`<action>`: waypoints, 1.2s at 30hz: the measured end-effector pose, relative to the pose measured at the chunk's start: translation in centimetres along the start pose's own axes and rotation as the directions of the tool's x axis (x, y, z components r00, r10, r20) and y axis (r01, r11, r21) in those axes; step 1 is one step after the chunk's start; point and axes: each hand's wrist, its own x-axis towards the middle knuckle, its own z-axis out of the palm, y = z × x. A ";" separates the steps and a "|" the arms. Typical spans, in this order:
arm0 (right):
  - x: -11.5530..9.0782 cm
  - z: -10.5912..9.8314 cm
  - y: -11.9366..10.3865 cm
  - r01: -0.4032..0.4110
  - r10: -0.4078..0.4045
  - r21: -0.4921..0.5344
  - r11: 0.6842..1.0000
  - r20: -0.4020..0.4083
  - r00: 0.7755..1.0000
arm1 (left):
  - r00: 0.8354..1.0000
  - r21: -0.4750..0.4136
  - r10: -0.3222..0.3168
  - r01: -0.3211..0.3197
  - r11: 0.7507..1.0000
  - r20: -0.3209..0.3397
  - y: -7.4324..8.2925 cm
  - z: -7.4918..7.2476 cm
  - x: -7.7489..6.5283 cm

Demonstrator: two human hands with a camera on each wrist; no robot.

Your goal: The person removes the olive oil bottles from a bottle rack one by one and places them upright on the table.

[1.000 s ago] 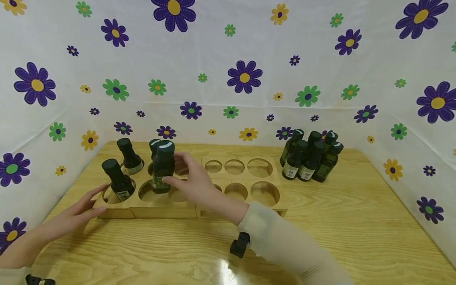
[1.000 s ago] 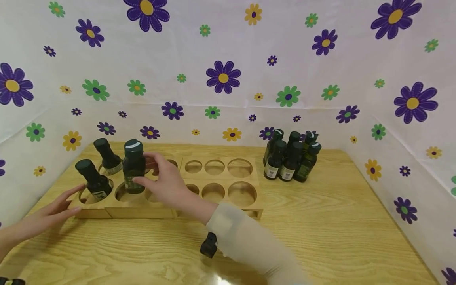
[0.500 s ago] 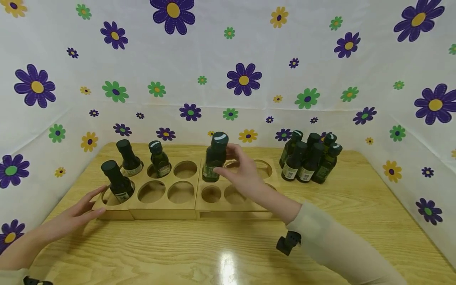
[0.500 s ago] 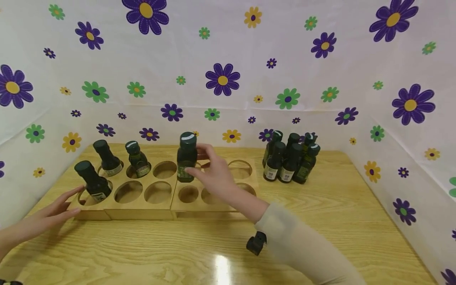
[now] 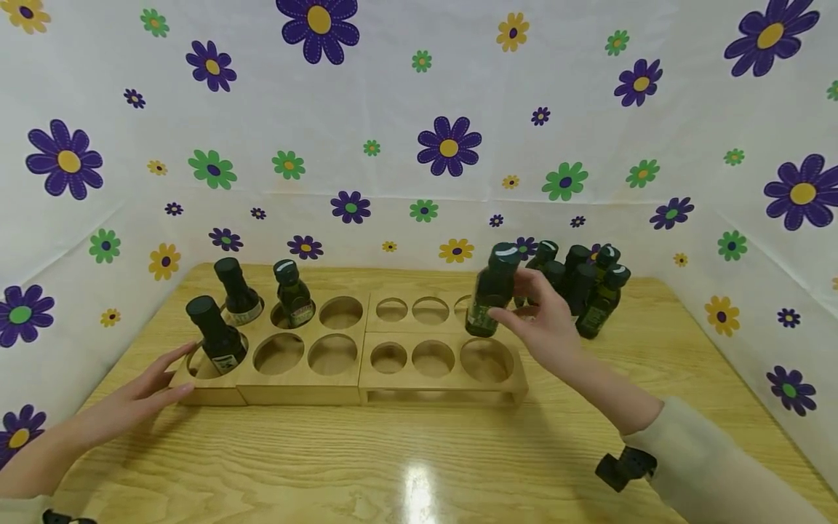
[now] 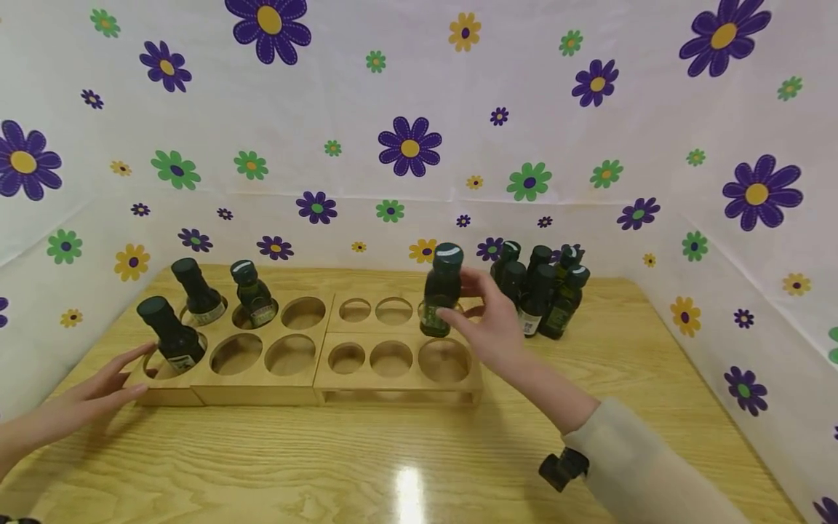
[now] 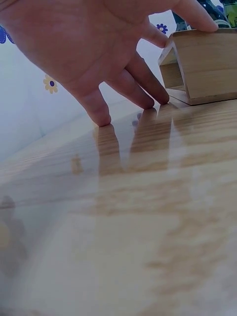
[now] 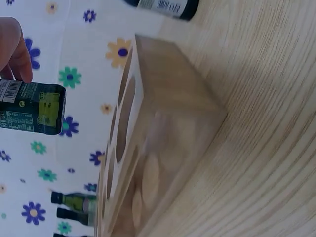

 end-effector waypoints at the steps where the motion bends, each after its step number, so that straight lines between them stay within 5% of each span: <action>1: -0.2 -0.6 0.3 -0.006 0.006 -0.015 1.000 -0.014 1.000 | 1.000 0.001 -0.002 0.002 1.000 0.001 0.0 0.0 0.0; 8: -1.7 -4.1 2.9 -0.013 0.008 -0.044 0.999 -0.106 0.994 | 1.000 0.005 -0.017 0.017 1.000 0.009 0.0 0.0 -0.1; 14: -3.3 -5.8 5.7 -0.138 0.124 -0.117 0.984 -0.121 0.985 | 1.000 -0.014 -0.017 0.018 1.000 0.015 0.1 0.1 0.0; 20: -4.1 -6.3 7.7 -0.233 0.219 -0.143 0.962 -0.109 0.970 | 1.000 0.004 -0.007 0.007 1.000 0.000 0.1 0.1 0.0; 36: -3.1 -4.9 9.9 -0.312 0.309 -0.166 0.935 -0.045 0.950 | 1.000 0.005 0.004 -0.004 1.000 -0.007 0.2 0.1 0.0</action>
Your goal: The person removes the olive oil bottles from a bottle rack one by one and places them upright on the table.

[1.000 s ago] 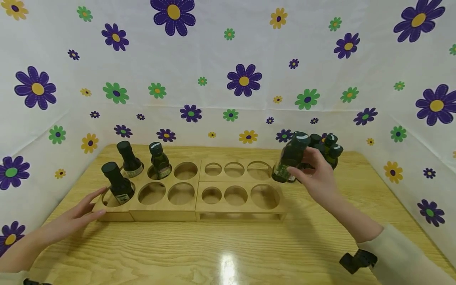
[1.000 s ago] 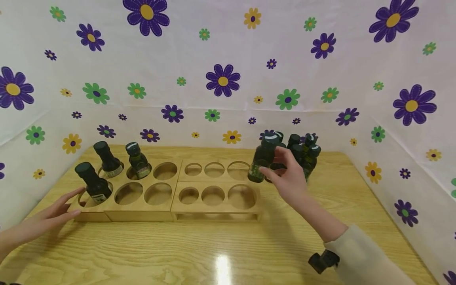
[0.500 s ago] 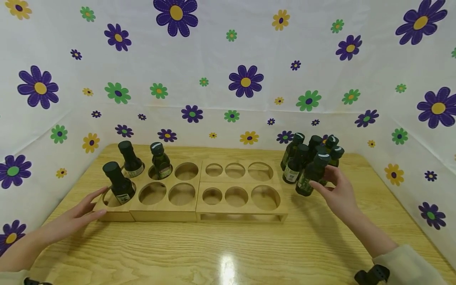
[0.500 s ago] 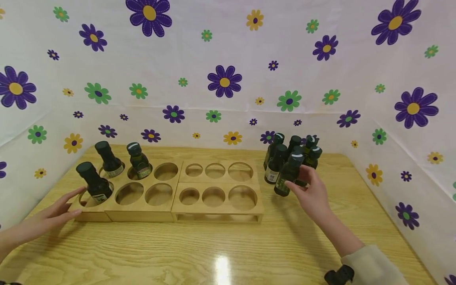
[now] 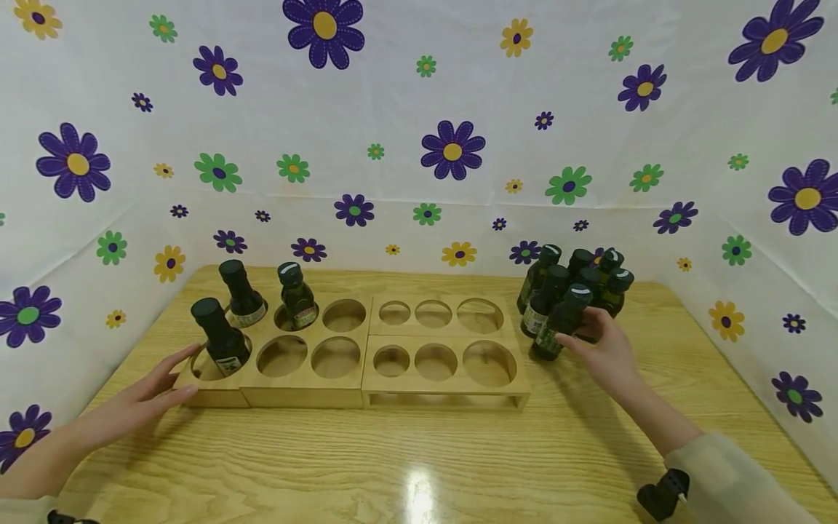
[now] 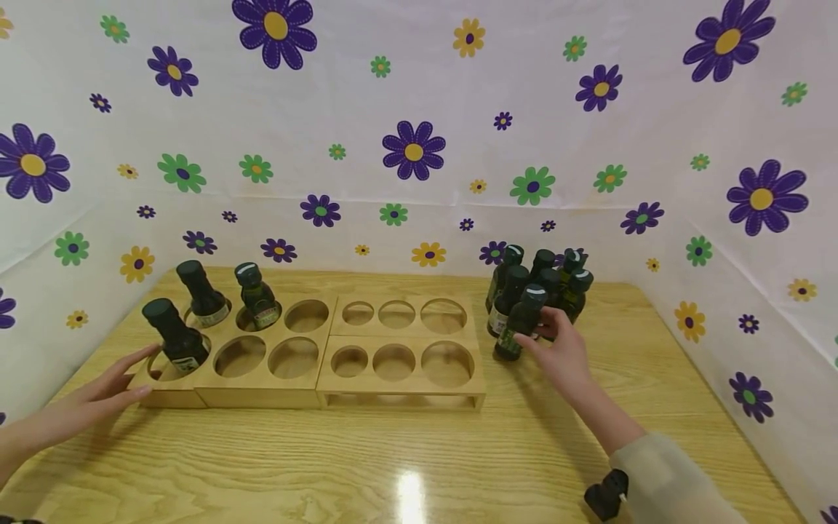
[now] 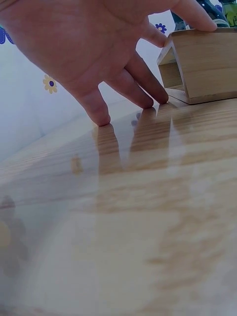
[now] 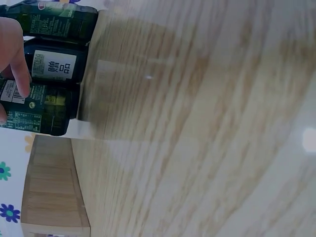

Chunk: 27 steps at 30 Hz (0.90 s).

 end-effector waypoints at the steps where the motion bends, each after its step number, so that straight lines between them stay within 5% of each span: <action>1: 0.0 0.1 0.0 -0.001 0.001 -0.001 1.000 0.004 1.000 | 1.000 0.001 -0.002 0.002 1.000 0.000 0.0 0.0 0.0; 27: 0.4 0.8 0.8 0.024 -0.025 0.067 0.997 0.026 0.999 | 1.000 -0.021 -0.013 0.013 1.000 0.003 -0.1 0.0 0.0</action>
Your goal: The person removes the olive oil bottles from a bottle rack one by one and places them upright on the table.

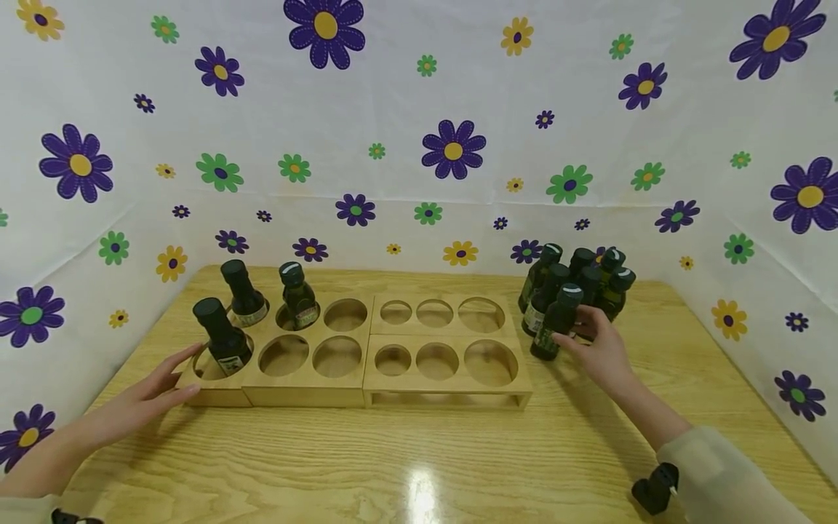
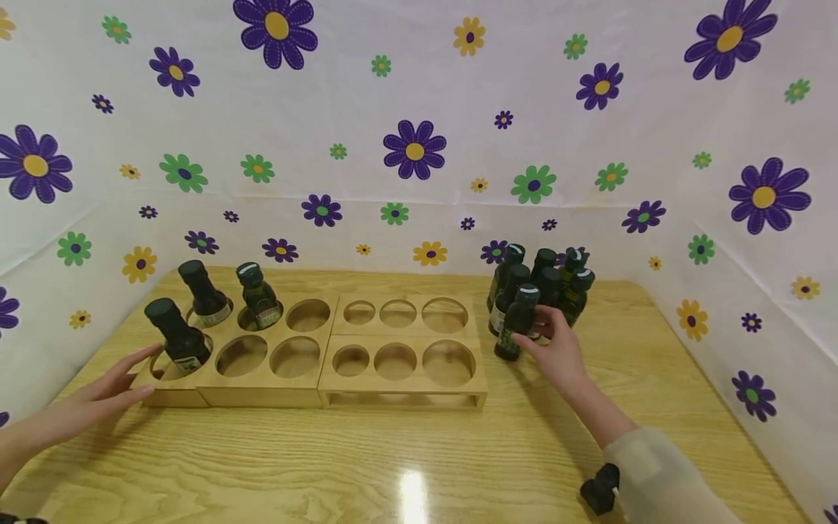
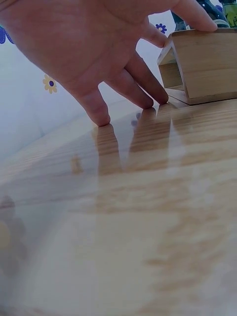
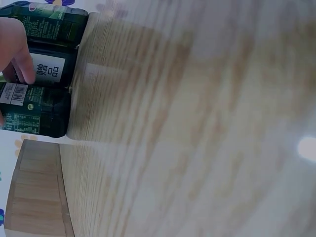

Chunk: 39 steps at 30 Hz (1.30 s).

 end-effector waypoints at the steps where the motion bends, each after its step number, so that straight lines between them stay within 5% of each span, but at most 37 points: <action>1: -0.1 0.0 0.0 0.006 -0.006 0.015 1.000 -0.016 1.000 | 1.000 0.000 0.000 0.000 1.000 0.000 0.0 0.0 0.0; 9: -1.5 0.1 -1.4 0.139 -0.110 0.108 0.984 -0.245 0.963 | 1.000 0.016 0.009 -0.009 1.000 -0.005 -0.1 0.0 -0.1; 14: -2.4 1.1 -3.1 0.254 -0.208 0.138 0.957 -0.280 0.937 | 1.000 0.016 0.003 -0.003 1.000 -0.005 0.2 -0.2 0.1; 19: -2.7 3.3 -5.2 0.311 -0.272 0.219 0.925 -0.193 0.943 | 1.000 -0.001 -0.006 0.006 1.000 0.010 0.3 -0.2 0.0; 26: -1.1 6.8 -8.0 0.247 -0.253 0.251 0.936 -0.006 0.967 | 1.000 0.003 0.008 -0.008 1.000 0.007 0.3 -0.1 -0.1; 39: 1.8 13.6 -13.4 0.149 -0.240 0.354 0.923 0.230 0.943 | 1.000 0.008 -0.005 0.005 1.000 0.004 0.1 -0.1 -0.1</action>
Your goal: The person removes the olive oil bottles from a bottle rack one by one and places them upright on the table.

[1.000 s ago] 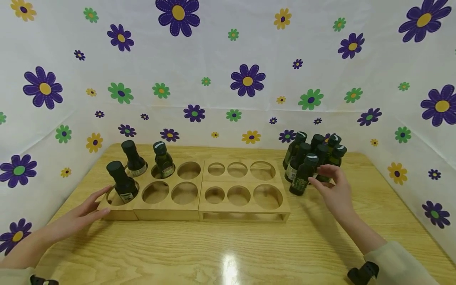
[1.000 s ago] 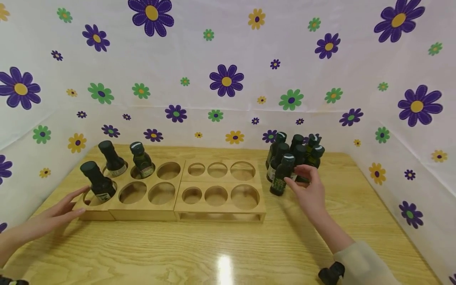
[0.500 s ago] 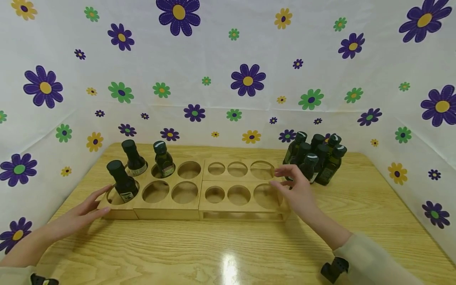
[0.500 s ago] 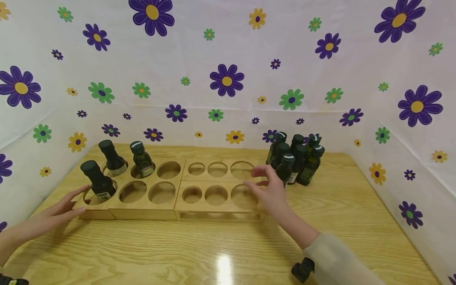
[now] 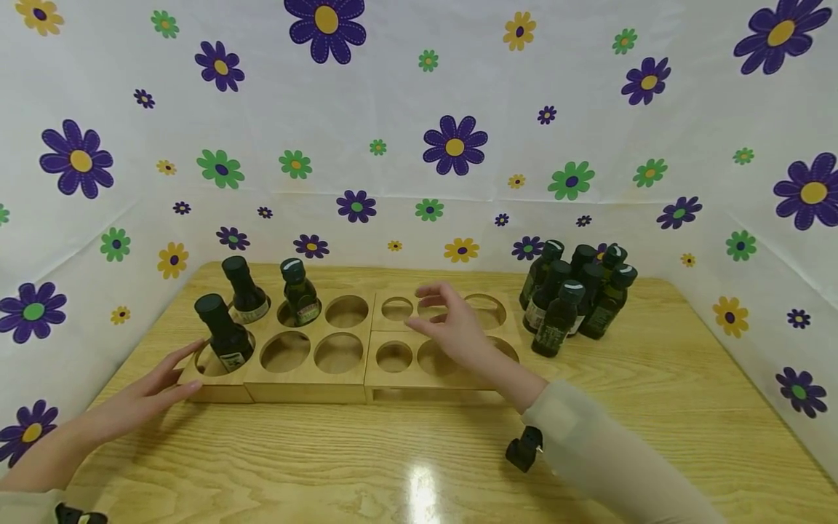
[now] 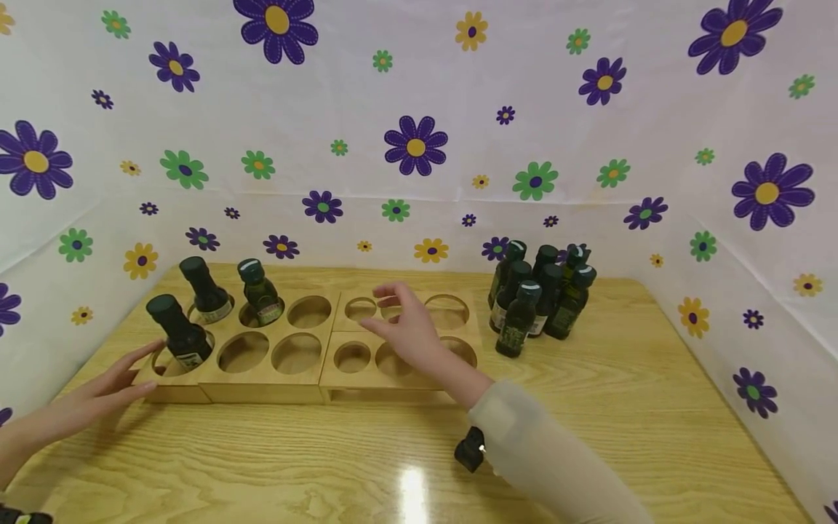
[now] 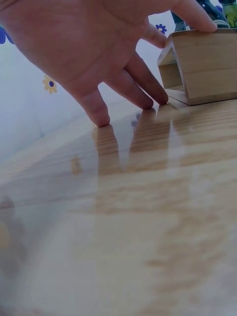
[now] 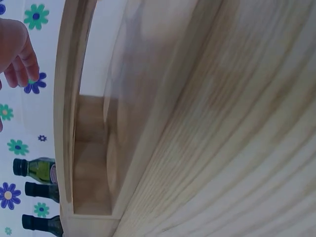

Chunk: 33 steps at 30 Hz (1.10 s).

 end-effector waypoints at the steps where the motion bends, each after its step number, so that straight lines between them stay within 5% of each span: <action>1: 0.3 0.5 -0.2 0.001 -0.001 0.005 1.000 0.014 1.000 | 1.000 -0.001 0.001 -0.001 1.000 -0.001 0.0 0.0 0.0; 15: 5.3 4.6 -2.1 -0.048 0.068 -0.135 0.990 0.150 0.986 | 1.000 -0.009 0.008 -0.008 1.000 0.003 -0.1 0.1 0.1; 33: 8.8 9.4 -3.3 -0.027 0.063 -0.136 0.990 0.267 0.962 | 1.000 -0.003 0.010 -0.010 1.000 0.006 -0.1 -0.1 0.1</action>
